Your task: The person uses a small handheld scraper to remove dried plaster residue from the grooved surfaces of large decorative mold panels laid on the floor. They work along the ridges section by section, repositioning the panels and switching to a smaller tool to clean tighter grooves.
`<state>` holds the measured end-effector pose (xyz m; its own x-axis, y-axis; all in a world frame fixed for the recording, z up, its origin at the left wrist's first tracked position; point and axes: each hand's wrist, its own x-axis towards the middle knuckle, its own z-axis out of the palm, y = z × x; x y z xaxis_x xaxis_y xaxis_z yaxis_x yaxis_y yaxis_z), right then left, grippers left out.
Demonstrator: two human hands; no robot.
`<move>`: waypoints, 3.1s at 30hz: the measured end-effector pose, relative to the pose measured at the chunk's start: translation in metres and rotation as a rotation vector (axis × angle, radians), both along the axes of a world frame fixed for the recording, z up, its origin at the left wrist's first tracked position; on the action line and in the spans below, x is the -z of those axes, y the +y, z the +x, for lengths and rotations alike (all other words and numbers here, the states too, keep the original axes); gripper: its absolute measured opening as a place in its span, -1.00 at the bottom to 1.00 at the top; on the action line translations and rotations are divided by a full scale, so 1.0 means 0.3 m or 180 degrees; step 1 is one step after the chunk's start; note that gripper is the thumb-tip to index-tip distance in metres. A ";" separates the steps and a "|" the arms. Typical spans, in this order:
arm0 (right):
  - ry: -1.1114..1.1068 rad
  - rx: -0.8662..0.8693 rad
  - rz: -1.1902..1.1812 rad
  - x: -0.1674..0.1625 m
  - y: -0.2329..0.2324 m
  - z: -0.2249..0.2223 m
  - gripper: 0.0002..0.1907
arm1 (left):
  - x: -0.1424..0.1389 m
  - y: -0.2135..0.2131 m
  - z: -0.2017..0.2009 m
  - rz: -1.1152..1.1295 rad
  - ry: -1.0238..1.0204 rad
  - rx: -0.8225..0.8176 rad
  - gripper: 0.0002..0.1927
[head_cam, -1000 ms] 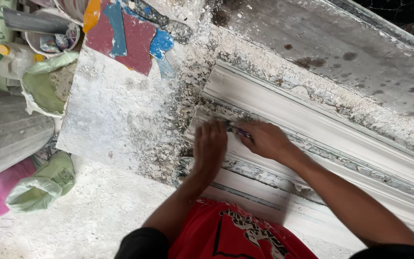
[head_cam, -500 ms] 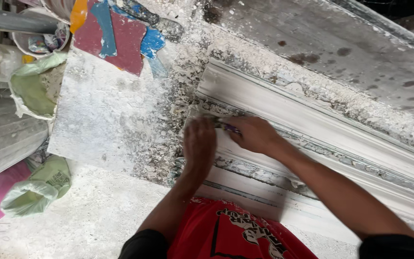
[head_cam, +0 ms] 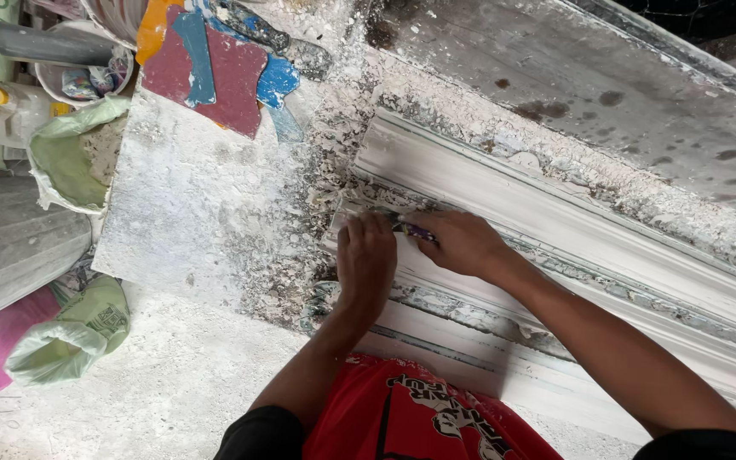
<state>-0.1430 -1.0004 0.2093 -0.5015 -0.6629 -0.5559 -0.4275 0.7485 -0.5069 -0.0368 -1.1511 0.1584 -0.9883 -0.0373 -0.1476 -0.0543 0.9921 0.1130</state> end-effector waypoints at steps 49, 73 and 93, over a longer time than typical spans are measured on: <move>0.1511 0.2643 -0.0516 0.205 0.548 0.725 -0.50 | -0.094 0.011 -0.022 0.0612 -0.0582 0.1924 -0.69; 0.2814 0.3367 0.0397 0.309 0.964 0.921 -0.46 | -0.168 0.041 -0.268 -0.0723 -0.0558 0.4306 -0.68; 0.2735 0.3443 0.0502 0.311 0.977 0.946 -0.46 | -0.059 0.446 -0.214 -0.0220 -0.1143 0.3809 -0.74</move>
